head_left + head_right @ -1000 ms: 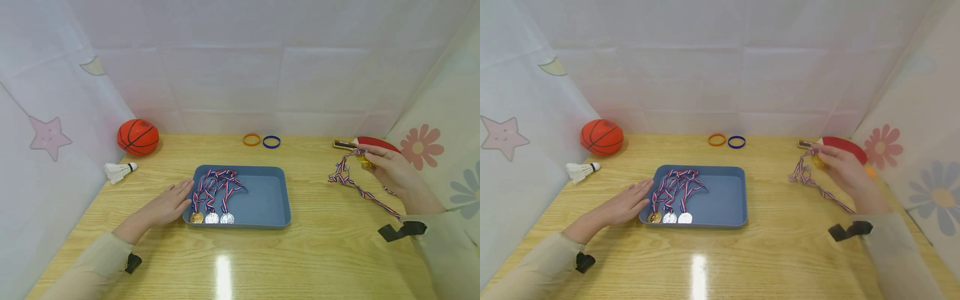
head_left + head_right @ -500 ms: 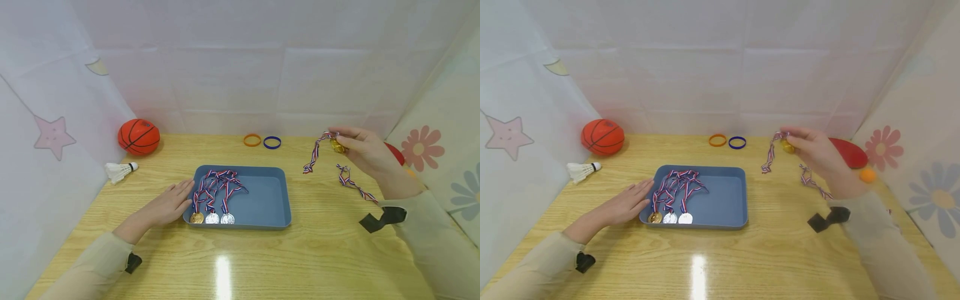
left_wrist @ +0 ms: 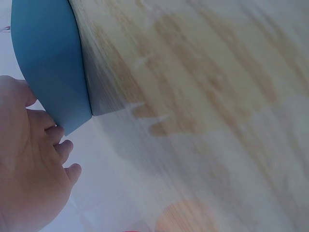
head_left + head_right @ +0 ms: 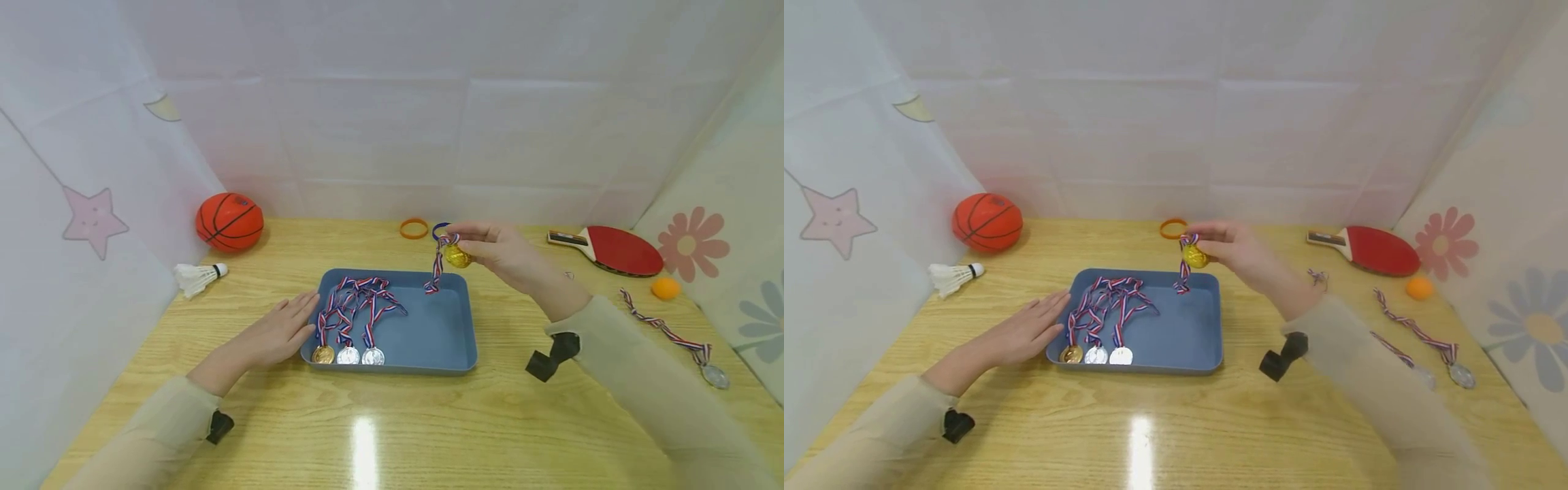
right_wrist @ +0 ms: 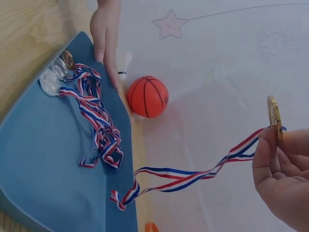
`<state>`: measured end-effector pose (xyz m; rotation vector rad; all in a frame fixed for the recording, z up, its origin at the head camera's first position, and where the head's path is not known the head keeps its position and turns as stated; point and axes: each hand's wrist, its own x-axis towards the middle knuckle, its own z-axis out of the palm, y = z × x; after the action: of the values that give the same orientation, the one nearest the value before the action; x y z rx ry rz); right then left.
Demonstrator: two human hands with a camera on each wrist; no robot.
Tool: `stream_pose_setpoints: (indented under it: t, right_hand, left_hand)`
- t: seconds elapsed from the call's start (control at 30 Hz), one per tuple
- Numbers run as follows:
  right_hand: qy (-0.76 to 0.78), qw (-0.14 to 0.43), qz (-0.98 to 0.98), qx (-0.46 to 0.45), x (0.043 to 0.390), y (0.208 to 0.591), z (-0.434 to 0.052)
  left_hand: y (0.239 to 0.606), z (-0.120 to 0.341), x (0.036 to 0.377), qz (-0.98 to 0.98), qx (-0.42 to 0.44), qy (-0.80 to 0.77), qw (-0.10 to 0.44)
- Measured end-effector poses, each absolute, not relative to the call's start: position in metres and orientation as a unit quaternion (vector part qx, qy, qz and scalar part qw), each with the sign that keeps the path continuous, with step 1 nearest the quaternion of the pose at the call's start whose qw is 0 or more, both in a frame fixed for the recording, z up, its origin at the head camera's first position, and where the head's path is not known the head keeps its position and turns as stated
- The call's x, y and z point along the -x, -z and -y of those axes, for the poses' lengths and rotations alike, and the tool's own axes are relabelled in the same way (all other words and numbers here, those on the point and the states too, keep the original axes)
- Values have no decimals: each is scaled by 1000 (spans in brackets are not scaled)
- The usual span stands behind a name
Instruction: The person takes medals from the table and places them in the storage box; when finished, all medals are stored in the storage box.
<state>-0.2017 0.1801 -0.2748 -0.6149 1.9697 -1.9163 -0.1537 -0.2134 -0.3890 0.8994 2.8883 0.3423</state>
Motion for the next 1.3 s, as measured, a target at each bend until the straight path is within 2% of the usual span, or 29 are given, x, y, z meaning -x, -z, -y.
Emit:
stream_pose_setpoints:
  t: [0.3,0.43,0.8,1.3]
  right_hand:
    - [621,146,-740,214,210,289,-130]
    - [588,158,-763,218,207,306,-119]
    - [519,223,-789,239,185,361,-108]
    - [450,239,-811,289,173,397,-105]
  left_hand:
    - [388,212,154,-948,-292,-115,52]
    - [389,212,154,-949,-291,-114,50]
    - [389,213,154,-948,-293,-114,50]
    - [389,213,154,-948,-295,-112,49]
